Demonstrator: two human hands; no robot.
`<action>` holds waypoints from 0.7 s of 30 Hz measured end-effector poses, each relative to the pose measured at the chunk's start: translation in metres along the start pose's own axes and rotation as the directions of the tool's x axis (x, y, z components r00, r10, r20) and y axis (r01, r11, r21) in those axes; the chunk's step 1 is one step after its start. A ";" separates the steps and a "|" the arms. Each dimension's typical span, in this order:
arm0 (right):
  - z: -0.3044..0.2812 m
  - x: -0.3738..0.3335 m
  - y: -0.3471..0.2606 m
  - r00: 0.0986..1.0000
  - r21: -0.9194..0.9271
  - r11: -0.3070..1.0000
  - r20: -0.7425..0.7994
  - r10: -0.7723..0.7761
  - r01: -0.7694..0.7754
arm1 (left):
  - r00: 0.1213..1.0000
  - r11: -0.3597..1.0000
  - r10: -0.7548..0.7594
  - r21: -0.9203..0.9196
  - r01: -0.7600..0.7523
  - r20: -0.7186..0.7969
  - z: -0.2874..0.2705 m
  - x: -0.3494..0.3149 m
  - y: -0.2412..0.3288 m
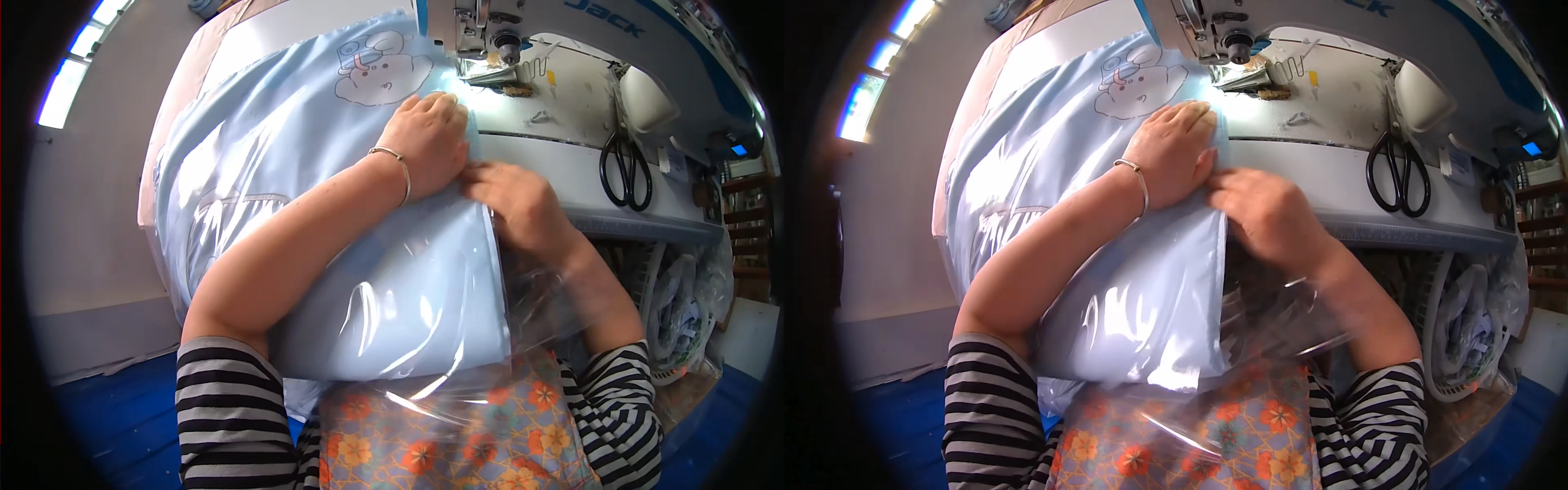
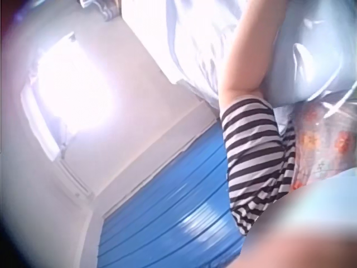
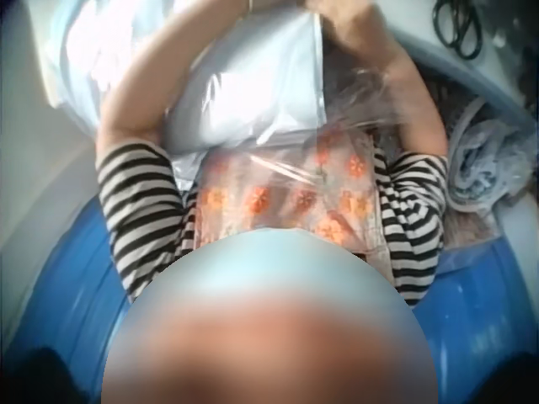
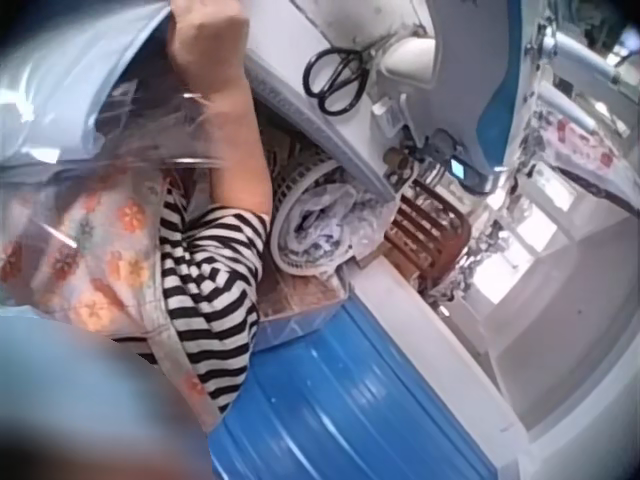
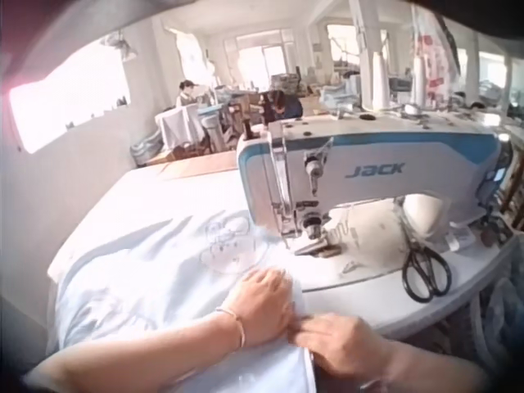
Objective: Operating an industrial sewing machine to assemble light blue fabric items and trimming thread with scissors.
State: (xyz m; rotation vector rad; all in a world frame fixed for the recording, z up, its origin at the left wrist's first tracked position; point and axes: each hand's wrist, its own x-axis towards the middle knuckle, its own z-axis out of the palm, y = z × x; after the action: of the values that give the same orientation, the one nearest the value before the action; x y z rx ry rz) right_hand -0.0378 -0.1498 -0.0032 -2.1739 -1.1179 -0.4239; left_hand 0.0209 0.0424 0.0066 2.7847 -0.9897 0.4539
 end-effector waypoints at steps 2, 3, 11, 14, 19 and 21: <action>-0.002 -0.003 -0.013 1.000 0.011 1.000 0.026 0.012 -0.012 | 0.999 0.998 0.042 -0.049 -0.041 0.008 -0.001 0.007 -0.006; -0.002 -0.004 -0.017 0.998 0.021 0.999 0.054 0.025 -0.026 | 0.999 0.998 0.044 -0.050 -0.044 0.009 -0.003 0.011 -0.005; 0.002 -0.004 -0.005 1.000 -0.036 0.999 -0.022 0.022 -0.023 | 0.968 0.998 0.047 0.033 -0.056 0.247 -0.011 0.021 -0.005; 0.000 -0.005 -0.004 1.000 -0.057 0.998 0.014 0.023 -0.022 | 0.955 0.995 -0.027 -0.079 0.053 0.297 -0.019 0.016 0.013; -0.002 0.003 0.005 1.000 -0.096 0.995 0.006 0.030 -0.030 | 0.968 0.999 0.031 -0.049 -0.019 0.250 -0.010 0.015 0.003; -0.004 0.000 0.000 0.999 -0.072 0.996 0.025 0.046 -0.044 | 0.923 1.000 0.019 -0.010 -0.016 0.384 -0.010 0.013 0.004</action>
State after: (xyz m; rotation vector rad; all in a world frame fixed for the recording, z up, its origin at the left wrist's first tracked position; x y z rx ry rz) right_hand -0.0376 -0.1523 0.0003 -2.2686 -1.0809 -0.4212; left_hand 0.0251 0.0338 0.0201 2.9230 -1.0829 -0.1063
